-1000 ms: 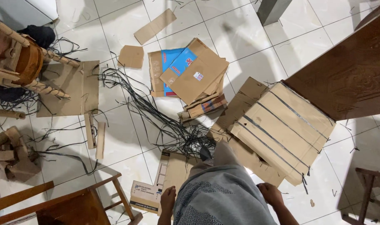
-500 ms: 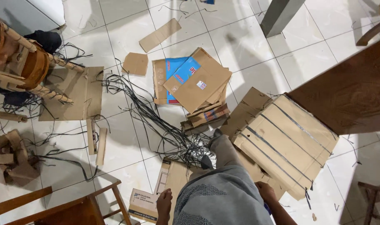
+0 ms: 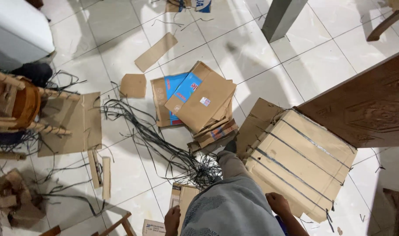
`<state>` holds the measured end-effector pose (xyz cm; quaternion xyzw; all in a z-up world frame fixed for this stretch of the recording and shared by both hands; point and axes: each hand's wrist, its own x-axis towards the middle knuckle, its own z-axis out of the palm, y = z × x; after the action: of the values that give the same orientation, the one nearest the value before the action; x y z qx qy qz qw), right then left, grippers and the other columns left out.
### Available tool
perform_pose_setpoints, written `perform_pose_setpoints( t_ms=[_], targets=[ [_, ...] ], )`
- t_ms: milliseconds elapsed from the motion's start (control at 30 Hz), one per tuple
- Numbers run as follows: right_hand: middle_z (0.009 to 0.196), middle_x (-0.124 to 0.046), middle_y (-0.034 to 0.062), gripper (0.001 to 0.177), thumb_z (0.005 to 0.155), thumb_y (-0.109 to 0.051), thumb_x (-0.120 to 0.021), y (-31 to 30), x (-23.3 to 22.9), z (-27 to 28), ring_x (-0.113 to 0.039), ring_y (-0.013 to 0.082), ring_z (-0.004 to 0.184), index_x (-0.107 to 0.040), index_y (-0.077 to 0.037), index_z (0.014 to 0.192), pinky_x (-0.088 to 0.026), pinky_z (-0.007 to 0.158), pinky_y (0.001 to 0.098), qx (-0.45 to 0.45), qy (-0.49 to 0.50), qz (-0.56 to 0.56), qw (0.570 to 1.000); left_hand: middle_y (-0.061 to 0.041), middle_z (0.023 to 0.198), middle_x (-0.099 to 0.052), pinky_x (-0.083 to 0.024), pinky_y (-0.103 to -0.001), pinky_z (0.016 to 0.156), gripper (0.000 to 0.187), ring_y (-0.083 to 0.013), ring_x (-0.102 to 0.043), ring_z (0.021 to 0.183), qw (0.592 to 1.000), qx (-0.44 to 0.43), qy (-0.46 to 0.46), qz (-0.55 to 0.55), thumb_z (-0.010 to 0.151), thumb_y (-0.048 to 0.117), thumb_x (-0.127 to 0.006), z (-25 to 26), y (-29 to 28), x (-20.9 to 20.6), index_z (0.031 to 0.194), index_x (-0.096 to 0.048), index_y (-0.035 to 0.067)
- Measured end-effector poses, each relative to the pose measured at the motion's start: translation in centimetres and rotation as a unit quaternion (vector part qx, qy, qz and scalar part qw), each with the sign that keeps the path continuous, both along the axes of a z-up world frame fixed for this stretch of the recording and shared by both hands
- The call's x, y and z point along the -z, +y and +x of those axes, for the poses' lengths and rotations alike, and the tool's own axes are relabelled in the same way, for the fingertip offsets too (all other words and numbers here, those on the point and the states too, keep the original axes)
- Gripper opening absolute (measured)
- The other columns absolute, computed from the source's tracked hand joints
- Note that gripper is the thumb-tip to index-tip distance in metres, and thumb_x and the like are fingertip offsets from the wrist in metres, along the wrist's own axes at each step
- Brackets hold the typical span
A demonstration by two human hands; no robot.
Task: Wrapping a wooden furniture component with cardboard and securing it with plastic ties
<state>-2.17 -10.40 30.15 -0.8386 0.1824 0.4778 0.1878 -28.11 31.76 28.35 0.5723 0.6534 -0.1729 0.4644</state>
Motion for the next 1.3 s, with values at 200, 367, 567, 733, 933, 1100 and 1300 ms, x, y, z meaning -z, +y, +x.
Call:
perform_pose_setpoints(
  t_ms=[200,367,567,733,933,1100,1300],
  targets=[
    [0.097,-0.085,0.0061,0.045,0.099,-0.042,-0.058,-1.4,0.8,5.1,-0.078,0.0194,0.091,-0.081,-0.008,0.118,-0.057,0.087,0.0329,0.044,0.011,0.019,0.999,-0.010,0.109,-0.078,-0.053,-0.035,0.085,0.039,-0.0225,-0.073,0.100,0.997,-0.016,-0.074,-0.004,0.097,0.033,-0.062,13.4,3.0,-2.5,0.125,-0.076,0.009],
    [0.088,-0.080,0.0035,0.045,0.101,-0.047,-0.053,-0.9,1.1,13.5,-0.069,0.0159,0.076,-0.077,-0.009,0.101,-0.054,0.078,0.0322,0.029,-0.019,0.025,0.999,-0.007,0.103,-0.077,-0.053,-0.034,0.086,0.039,-0.0212,-0.070,0.097,0.992,0.031,-0.122,0.023,0.098,0.035,-0.060,22.8,4.4,-2.7,0.123,-0.076,0.010],
    [0.107,-0.082,0.0095,0.046,0.100,-0.039,-0.056,1.3,-5.6,20.7,-0.076,0.0208,0.096,-0.075,-0.006,0.125,-0.058,0.087,0.0344,0.134,-0.111,0.084,0.981,-0.007,0.118,-0.078,-0.053,-0.036,0.092,0.046,-0.0248,-0.071,0.108,0.986,0.143,-0.065,0.052,0.094,0.044,-0.059,26.7,5.0,1.1,0.125,-0.076,0.015],
    [0.110,-0.079,0.0125,0.041,0.103,-0.030,-0.057,1.4,-7.4,18.7,-0.073,0.0229,0.100,-0.073,-0.003,0.130,-0.057,0.086,0.0361,0.258,-0.106,0.093,0.956,-0.006,0.103,-0.081,-0.055,-0.034,0.085,0.041,-0.0232,-0.073,0.095,0.972,0.231,-0.031,0.036,0.094,0.045,-0.059,28.7,6.8,2.8,0.123,-0.079,0.024],
    [0.103,-0.081,0.0079,0.047,0.103,-0.046,-0.053,-1.0,-1.3,10.1,-0.075,0.0221,0.093,-0.075,-0.009,0.123,-0.059,0.087,0.0375,0.230,-0.042,0.015,0.972,-0.006,0.117,-0.077,-0.052,-0.040,0.092,0.048,-0.0287,-0.069,0.112,0.885,0.455,-0.072,0.065,0.090,0.044,-0.050,32.6,7.6,4.7,0.121,-0.075,0.018],
    [0.094,-0.083,0.0059,0.048,0.097,-0.044,-0.053,-0.4,0.3,6.1,-0.076,0.0218,0.084,-0.079,-0.010,0.119,-0.057,0.076,0.0344,0.283,0.029,-0.034,0.958,-0.005,0.121,-0.077,-0.052,-0.040,0.092,0.050,-0.0289,-0.069,0.113,0.857,0.512,-0.048,0.025,0.090,0.048,-0.051,37.7,8.9,8.0,0.128,-0.070,0.023],
    [0.092,-0.084,0.0030,0.047,0.097,-0.049,-0.053,1.2,3.5,6.6,-0.077,0.0213,0.086,-0.081,-0.014,0.111,-0.057,0.080,0.0341,0.387,0.001,-0.040,0.921,-0.004,0.126,-0.076,-0.052,-0.040,0.093,0.053,-0.0292,-0.068,0.115,0.803,0.595,-0.016,-0.010,0.090,0.053,-0.052,50.9,10.9,9.9,0.136,-0.065,0.028]
  ],
)
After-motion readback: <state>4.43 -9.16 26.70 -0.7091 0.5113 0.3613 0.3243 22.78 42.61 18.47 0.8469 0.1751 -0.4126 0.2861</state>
